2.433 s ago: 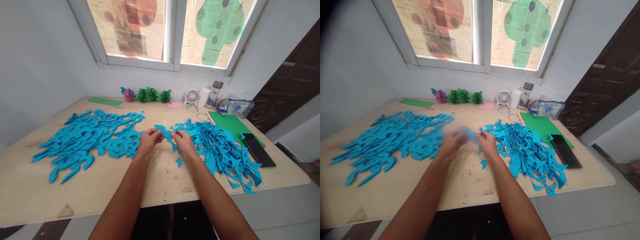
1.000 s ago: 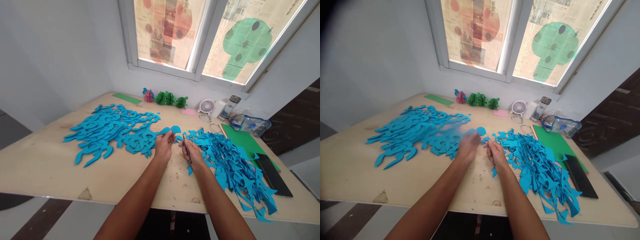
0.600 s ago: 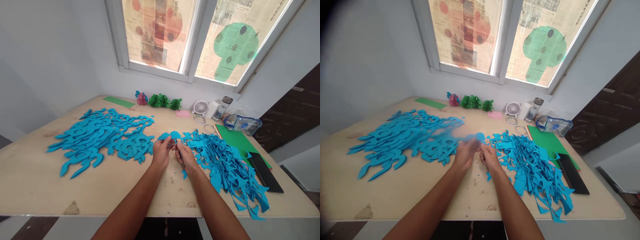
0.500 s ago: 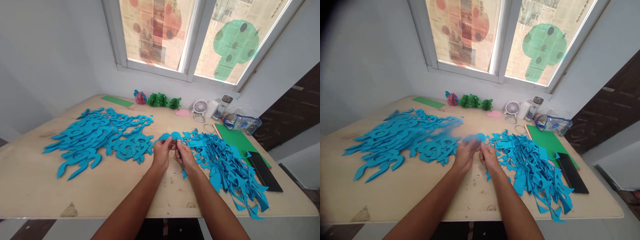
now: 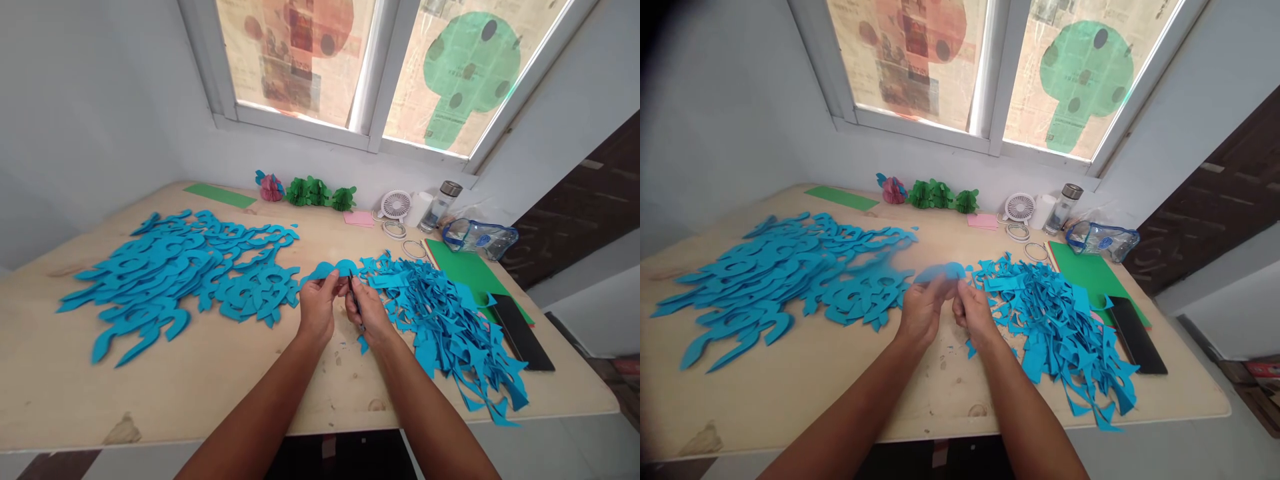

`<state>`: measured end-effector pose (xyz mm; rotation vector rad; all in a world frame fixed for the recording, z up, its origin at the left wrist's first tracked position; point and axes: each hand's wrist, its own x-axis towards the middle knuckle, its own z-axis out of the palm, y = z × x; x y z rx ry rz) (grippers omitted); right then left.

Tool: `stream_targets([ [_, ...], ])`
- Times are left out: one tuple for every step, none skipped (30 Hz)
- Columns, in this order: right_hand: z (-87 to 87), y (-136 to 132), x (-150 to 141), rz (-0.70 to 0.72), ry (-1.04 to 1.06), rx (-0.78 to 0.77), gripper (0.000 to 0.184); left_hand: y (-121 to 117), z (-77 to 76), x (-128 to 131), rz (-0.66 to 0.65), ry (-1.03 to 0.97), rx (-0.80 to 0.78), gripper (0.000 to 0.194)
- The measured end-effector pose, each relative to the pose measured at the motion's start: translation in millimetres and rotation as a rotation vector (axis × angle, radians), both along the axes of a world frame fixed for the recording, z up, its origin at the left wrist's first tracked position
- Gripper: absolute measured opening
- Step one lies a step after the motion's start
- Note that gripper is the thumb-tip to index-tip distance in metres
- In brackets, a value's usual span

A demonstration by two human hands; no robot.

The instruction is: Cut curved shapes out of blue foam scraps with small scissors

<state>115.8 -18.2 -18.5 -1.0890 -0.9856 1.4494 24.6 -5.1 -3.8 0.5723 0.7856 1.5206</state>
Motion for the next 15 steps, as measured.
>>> stream_targets([
  [-0.4, 0.0, 0.3, 0.001, 0.002, 0.000, 0.048, -0.1, 0.2, 0.2, -0.004, 0.000, 0.000, 0.018],
  [-0.7, 0.1, 0.5, 0.001, 0.003, 0.001, 0.048, -0.1, 0.2, 0.5, -0.005, 0.001, -0.002, 0.019],
  [-0.9, 0.1, 0.6, 0.001, 0.003, 0.004, 0.048, 0.0, 0.2, 0.7, -0.001, 0.002, -0.004, 0.020],
  [-1.0, 0.1, 0.6, 0.000, 0.001, 0.007, 0.049, 0.2, 0.0, 0.9, 0.006, 0.003, -0.005, 0.020],
  [-0.9, 0.1, 0.5, -0.002, -0.002, 0.010, 0.049, 0.4, -0.1, 1.1, 0.013, 0.003, -0.004, 0.020],
  [-0.7, 0.0, 0.3, -0.004, -0.004, 0.012, 0.048, 0.6, -0.2, 1.2, 0.020, 0.002, -0.002, 0.021],
  [-0.4, -0.1, 0.1, -0.007, -0.005, 0.013, 0.048, 0.8, -0.2, 1.3, 0.026, 0.002, 0.000, 0.021],
  [-0.2, -0.3, -0.1, -0.011, -0.003, 0.013, 0.048, 1.0, -0.1, 1.2, 0.028, 0.001, 0.002, 0.021],
  [0.0, -0.4, -0.3, -0.012, 0.001, 0.011, 0.047, 1.0, 0.0, 1.2, 0.028, -0.001, 0.004, 0.021],
  [0.1, -0.5, -0.5, -0.013, 0.007, 0.009, 0.047, 1.0, 0.0, 1.1, 0.027, -0.002, 0.004, 0.021],
  [0.1, -0.5, -0.5, -0.013, 0.014, 0.007, 0.047, 1.0, 0.0, 1.0, 0.027, -0.002, 0.001, 0.021],
  [0.0, -0.5, -0.5, -0.011, 0.021, 0.004, 0.047, 0.9, -0.1, 0.9, 0.027, -0.002, -0.003, 0.020],
  [-0.3, -0.4, -0.3, -0.009, 0.028, -0.001, 0.046, 0.9, -0.4, 0.8, 0.026, -0.003, -0.008, 0.020],
  [-0.7, -0.2, -0.1, -0.005, 0.036, -0.008, 0.046, 0.8, -0.7, 0.7, 0.025, -0.004, -0.013, 0.020],
  [-1.2, 0.1, 0.1, -0.001, 0.043, -0.016, 0.046, 0.8, -1.0, 0.6, 0.024, -0.004, -0.016, 0.020],
])
